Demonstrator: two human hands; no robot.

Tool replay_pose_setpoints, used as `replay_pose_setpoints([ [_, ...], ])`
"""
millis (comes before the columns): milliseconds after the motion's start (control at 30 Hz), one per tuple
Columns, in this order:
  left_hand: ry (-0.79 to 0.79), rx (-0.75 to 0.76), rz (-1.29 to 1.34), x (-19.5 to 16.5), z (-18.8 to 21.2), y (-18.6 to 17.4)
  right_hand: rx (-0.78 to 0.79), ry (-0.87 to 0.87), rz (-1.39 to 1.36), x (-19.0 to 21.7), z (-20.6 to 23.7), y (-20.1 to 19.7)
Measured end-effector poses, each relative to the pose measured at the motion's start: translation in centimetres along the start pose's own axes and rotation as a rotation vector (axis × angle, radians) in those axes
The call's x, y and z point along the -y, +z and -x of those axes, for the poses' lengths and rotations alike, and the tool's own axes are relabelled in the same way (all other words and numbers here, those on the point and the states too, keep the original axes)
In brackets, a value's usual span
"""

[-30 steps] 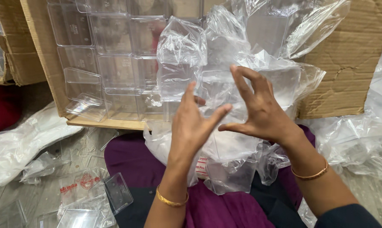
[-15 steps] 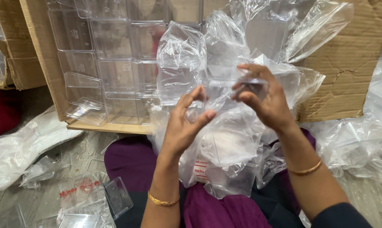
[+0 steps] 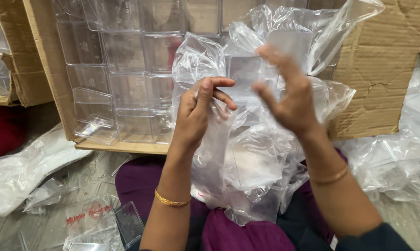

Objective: The person sits on the floor in front of a cardboard carton and pulls clear plastic boxes out of plastic bags, stacking them into the carton. They open and empty several bags one at a time, set empty bags aside, and arrange the boxes in rows inside the carton.

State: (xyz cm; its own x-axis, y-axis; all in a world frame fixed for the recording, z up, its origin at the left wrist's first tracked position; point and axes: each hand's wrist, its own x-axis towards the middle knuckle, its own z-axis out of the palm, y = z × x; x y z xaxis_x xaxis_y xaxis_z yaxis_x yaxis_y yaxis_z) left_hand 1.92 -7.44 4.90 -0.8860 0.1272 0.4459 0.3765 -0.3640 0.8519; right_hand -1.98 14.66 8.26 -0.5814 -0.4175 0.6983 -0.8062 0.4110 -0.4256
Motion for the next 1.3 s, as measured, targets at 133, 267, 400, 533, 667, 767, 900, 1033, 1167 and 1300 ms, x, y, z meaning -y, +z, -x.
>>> replay_pose_setpoints([
  [133,0.053,-0.012,0.064,-0.8,-0.2,0.7,0.236,0.273,-0.580,2.7,2.5,1.5],
  [267,0.021,0.030,-0.117,-1.4,0.6,-0.2,0.107,0.498,-0.622,2.8,2.7,1.8],
  [400,-0.046,-0.148,-0.207,0.2,0.7,-0.1,0.079,0.393,-0.351,3.6,2.6,1.4],
  [533,0.004,-0.131,-0.176,2.1,0.9,0.2,0.096,0.418,-0.031,4.8,2.7,1.3],
  [667,-0.131,-0.076,-0.076,2.6,1.4,0.0,-0.080,0.313,-0.321,3.4,3.6,1.7],
  [767,-0.179,0.029,0.026,2.6,1.6,-0.4,-0.117,0.456,-0.846,0.4,5.5,2.3],
  [900,-0.247,0.084,0.284,2.5,1.1,-2.0,0.204,0.587,-1.119,-3.4,9.2,1.5],
  [1033,-0.225,0.047,0.192,3.1,-1.1,-3.6,0.101,0.443,-1.379,-5.2,8.8,-0.6],
  [1167,-0.129,0.111,-0.297,4.0,-5.2,-4.3,-0.193,0.292,-1.654,-5.6,4.0,-4.1],
  [1300,0.169,-0.232,-0.807,5.7,-9.3,-3.1,-0.217,0.491,-0.502,-5.8,-1.2,-3.6],
])
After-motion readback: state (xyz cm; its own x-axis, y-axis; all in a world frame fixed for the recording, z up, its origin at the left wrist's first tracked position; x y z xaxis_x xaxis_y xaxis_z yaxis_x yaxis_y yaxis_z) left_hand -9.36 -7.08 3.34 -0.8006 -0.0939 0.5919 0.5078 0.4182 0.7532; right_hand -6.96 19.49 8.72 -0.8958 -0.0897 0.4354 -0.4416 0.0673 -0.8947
